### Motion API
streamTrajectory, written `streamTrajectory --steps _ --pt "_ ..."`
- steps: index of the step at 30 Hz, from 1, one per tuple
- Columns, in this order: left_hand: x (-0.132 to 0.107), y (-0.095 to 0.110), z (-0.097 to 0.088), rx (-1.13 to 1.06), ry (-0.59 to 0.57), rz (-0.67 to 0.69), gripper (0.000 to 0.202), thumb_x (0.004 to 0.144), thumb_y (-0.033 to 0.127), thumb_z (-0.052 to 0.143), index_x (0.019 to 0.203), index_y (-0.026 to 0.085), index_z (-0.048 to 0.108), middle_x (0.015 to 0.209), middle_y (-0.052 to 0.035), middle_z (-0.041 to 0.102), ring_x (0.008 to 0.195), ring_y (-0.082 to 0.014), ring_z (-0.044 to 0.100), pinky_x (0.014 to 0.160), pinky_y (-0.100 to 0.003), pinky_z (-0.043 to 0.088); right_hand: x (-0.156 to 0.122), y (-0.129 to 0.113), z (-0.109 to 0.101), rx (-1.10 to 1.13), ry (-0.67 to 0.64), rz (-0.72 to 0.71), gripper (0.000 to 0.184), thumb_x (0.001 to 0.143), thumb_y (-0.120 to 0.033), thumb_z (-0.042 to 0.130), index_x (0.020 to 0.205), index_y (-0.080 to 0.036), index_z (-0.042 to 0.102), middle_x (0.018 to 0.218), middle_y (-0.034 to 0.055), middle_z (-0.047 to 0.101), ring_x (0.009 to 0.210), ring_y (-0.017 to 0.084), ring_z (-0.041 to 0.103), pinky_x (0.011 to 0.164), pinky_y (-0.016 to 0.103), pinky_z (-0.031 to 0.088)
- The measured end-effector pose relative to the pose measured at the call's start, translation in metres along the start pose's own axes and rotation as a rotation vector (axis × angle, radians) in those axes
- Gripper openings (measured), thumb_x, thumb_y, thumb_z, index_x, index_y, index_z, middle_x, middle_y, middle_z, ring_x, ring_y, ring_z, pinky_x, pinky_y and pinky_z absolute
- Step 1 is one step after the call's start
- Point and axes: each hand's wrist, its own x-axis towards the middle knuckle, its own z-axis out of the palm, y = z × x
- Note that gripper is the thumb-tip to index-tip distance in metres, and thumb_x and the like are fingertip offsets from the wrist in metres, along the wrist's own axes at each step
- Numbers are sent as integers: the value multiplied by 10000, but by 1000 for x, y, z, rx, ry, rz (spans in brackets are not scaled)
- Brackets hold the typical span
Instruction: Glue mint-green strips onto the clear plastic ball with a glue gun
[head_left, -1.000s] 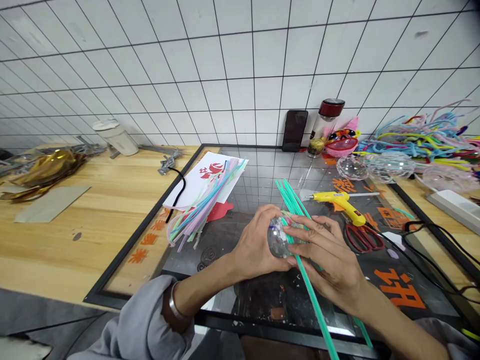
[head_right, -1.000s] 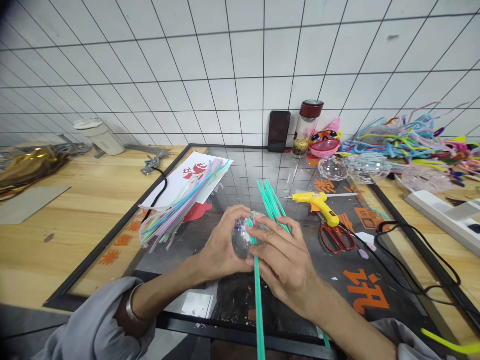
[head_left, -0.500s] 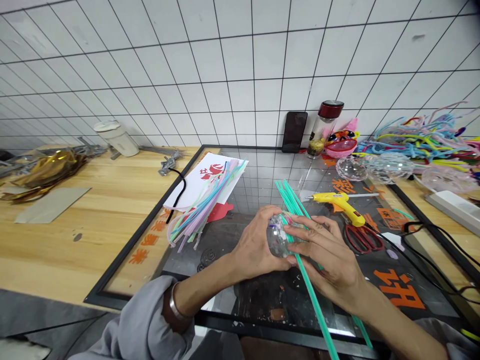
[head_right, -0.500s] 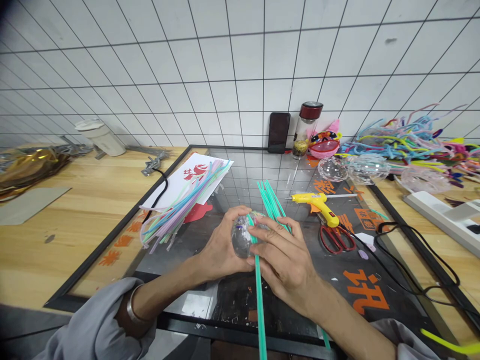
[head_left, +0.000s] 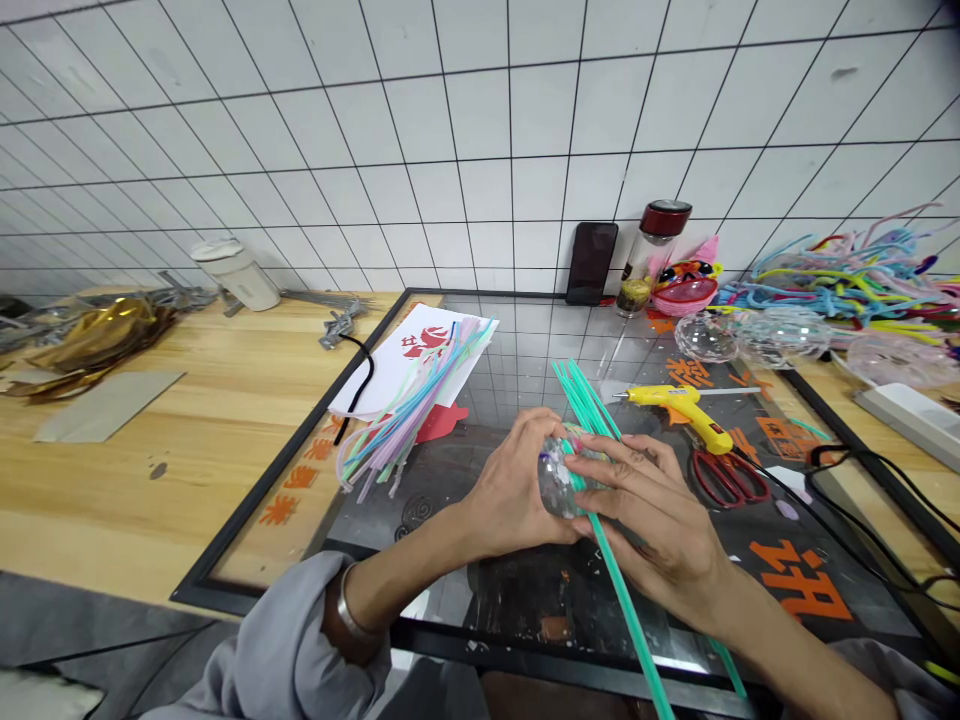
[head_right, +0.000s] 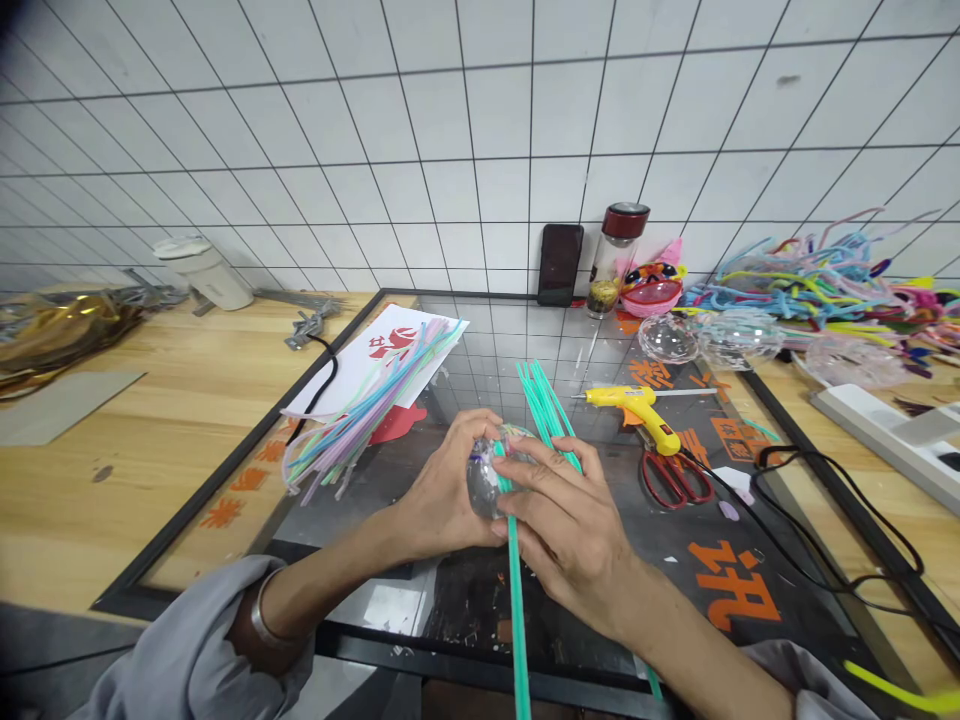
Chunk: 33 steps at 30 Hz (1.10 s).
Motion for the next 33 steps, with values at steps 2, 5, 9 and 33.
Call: streamTrajectory --steps 2,5,9,33 --pt "0 -1 0 -1 -2 -4 794 529 327 878 1172 237 420 1236 -115 484 1222 -324 529 1010 -501 522 0 0 0 0 3 0 132 913 -114 595 1011 -193 634 1185 108 746 1268 267 615 1031 479 413" --pt "-1 -2 1 -9 4 -2 803 523 329 877 1177 241 418 1236 -113 485 1222 -331 534 1018 -510 515 1 0 0 1 -2 3 128 913 -121 595 1009 -195 636 1187 111 746 1266 268 616 1027 477 417" --pt "-3 -3 3 -30 16 -42 904 543 328 884 1280 251 366 1274 -117 499 1197 -329 572 1009 -513 520 1 1 0 -3 9 7 150 899 -109 600 1018 -190 643 1187 113 746 1253 266 626 1026 472 421" --pt "-1 -4 3 -40 -7 -50 920 513 370 909 1270 237 403 1338 -151 465 1333 -378 483 1114 -580 434 -2 2 0 -6 17 31 163 895 -119 597 1017 -213 651 1183 108 749 1236 272 640 1023 484 433"
